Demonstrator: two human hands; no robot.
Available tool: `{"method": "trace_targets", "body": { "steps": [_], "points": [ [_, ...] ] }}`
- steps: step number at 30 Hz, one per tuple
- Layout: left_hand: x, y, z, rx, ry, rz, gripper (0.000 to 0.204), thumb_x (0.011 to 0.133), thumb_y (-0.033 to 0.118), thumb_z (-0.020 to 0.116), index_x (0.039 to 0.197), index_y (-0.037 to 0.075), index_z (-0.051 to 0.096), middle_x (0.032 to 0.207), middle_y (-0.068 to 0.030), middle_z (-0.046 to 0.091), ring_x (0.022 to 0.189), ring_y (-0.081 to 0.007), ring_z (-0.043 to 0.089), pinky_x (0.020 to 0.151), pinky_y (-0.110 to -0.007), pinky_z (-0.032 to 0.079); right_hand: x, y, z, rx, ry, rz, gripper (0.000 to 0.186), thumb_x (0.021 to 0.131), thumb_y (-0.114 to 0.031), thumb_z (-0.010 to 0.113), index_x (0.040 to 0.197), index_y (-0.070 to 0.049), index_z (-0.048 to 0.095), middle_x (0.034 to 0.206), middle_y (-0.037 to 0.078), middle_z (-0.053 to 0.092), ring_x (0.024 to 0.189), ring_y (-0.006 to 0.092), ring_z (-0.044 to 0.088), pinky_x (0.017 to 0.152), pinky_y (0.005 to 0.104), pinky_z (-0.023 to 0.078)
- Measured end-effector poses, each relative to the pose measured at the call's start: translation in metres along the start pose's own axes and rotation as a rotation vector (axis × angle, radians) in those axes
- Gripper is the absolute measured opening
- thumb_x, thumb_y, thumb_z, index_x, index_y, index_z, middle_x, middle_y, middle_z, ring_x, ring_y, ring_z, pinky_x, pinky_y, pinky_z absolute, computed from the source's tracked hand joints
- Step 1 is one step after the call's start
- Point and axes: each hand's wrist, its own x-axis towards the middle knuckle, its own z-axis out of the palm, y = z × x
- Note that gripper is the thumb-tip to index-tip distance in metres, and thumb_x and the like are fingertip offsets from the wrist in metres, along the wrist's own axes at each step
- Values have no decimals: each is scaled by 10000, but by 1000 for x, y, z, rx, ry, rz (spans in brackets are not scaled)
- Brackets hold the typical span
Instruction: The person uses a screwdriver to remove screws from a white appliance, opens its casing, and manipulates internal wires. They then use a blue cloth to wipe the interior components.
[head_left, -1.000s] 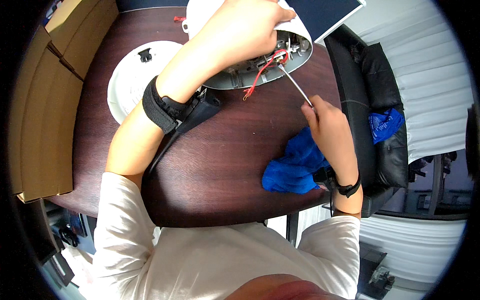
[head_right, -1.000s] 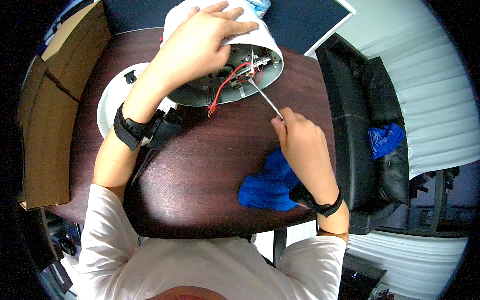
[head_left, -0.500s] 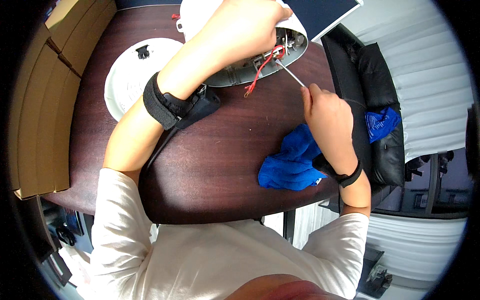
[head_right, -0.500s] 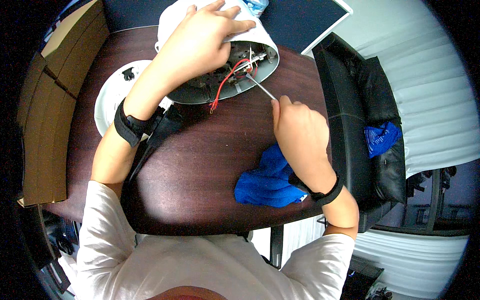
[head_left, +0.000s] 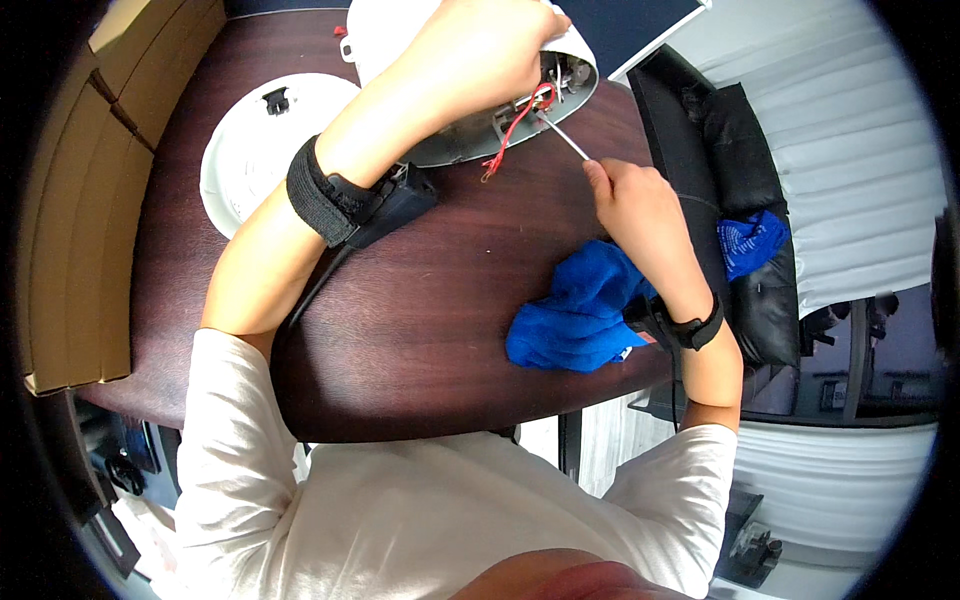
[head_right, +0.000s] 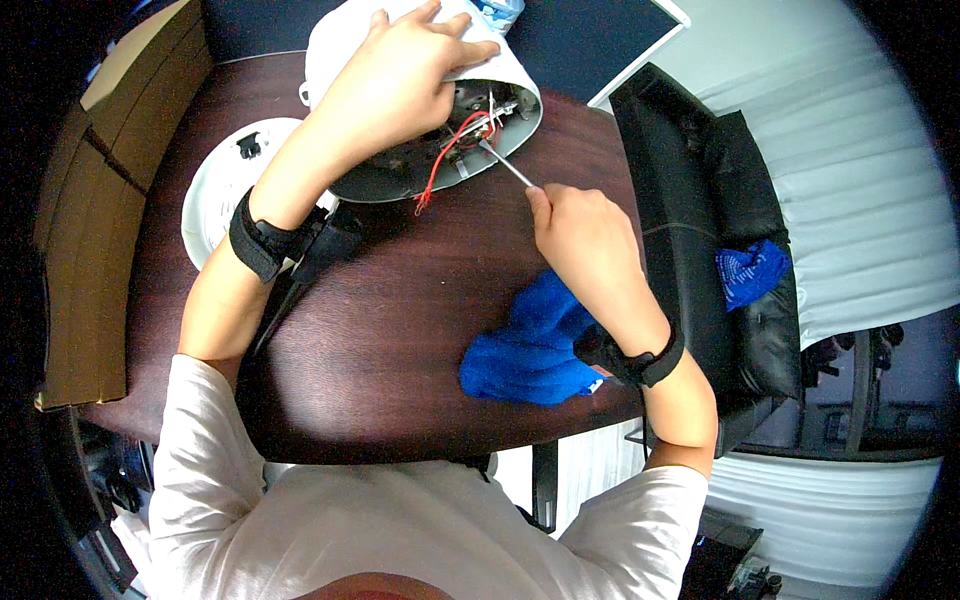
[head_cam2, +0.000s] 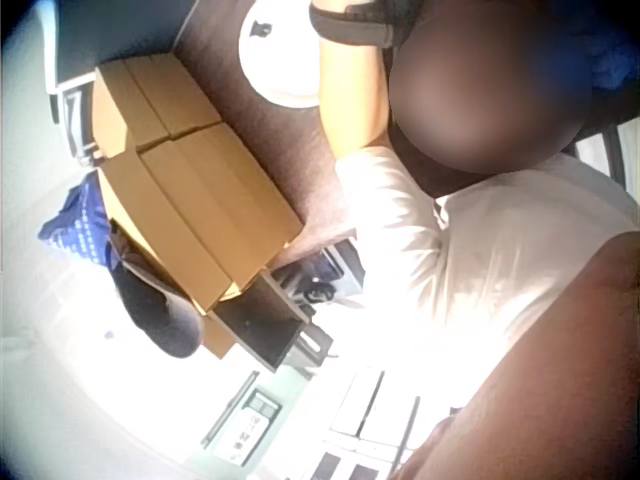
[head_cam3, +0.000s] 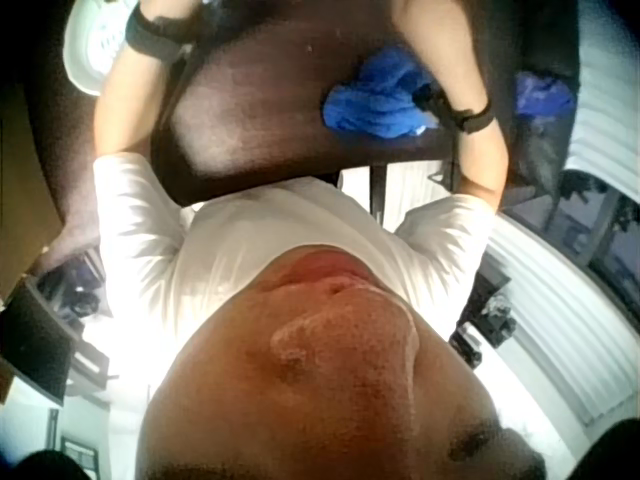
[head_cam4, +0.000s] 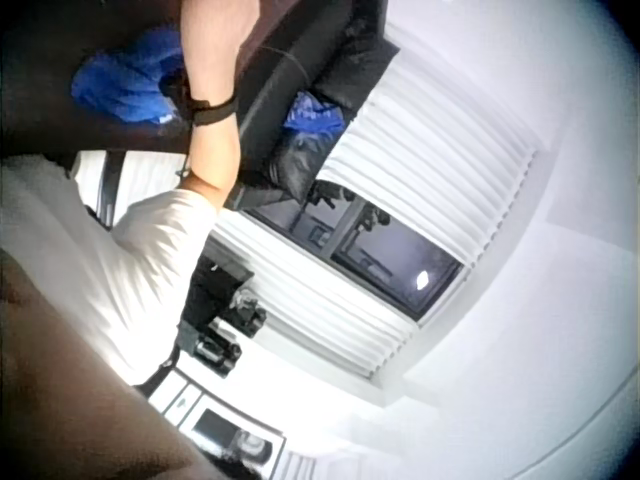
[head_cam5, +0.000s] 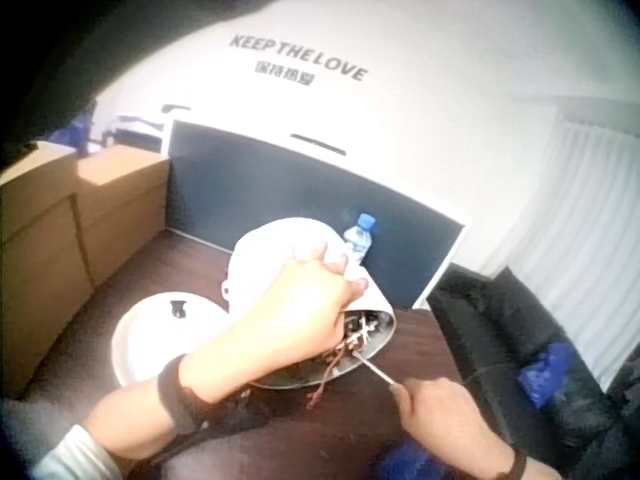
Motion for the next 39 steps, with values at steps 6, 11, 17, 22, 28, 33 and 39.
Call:
{"method": "trace_targets", "body": {
  "steps": [6, 11, 17, 22, 28, 33, 39],
  "points": [
    [1, 3, -2, 10, -29, 0, 307, 707, 96, 567, 988, 29, 672, 1009, -243, 600, 1058, -438, 515, 900, -634, 368, 3, 6, 0, 95, -58, 27, 381, 923, -284, 463, 725, -12, 642, 676, 245, 596, 694, 419, 603, 683, 492, 491],
    [-1, 1, 1, 23, 14, 10, 309, 704, 95, 573, 988, 31, 673, 1008, -240, 601, 1065, -438, 513, 911, -630, 363, 7, 8, 0, 159, -120, 79, 376, 920, -298, 473, 765, -13, 663, 728, 259, 602, 756, 424, 603, 742, 490, 484],
    [1, 5, -9, -48, -85, -39, 342, 696, 73, 564, 1021, 47, 668, 1061, -239, 599, 1105, -447, 498, 939, -622, 347, 9, 7, -4, 196, -194, 124, 374, 917, -318, 481, 788, -22, 671, 748, 253, 608, 780, 421, 605, 764, 483, 482],
    [-3, -5, 10, 200, 23, 39, 484, 691, 41, 491, 1138, 158, 636, 1234, -133, 556, 1198, -361, 463, 915, -582, 374, 8, 6, -7, 206, -166, 109, 392, 919, -312, 486, 741, 4, 636, 692, 235, 595, 691, 387, 606, 682, 446, 482],
    [-3, -1, 9, 247, 73, 59, 460, 701, 39, 515, 1130, 157, 633, 1182, -124, 579, 1184, -368, 471, 898, -627, 373, 2, -13, -22, -231, 4, -27, 403, 911, -302, 485, 677, -22, 654, 657, 199, 621, 644, 357, 639, 606, 421, 524],
    [-4, 3, 8, 248, 65, 11, 436, 705, 40, 522, 1110, 148, 640, 1127, -125, 595, 1130, -360, 501, 859, -641, 393, -3, -21, -9, -332, 115, -30, 398, 907, -295, 495, 640, -35, 636, 625, 170, 619, 601, 322, 642, 556, 386, 527],
    [-5, -2, 4, 251, 63, 10, 444, 708, 54, 528, 1128, 151, 635, 1168, -136, 583, 1132, -366, 500, 870, -634, 390, 6, -14, -20, -172, 98, -90, 369, 890, -276, 514, 634, -35, 628, 625, 186, 614, 606, 319, 642, 552, 390, 522]
  ]
}}
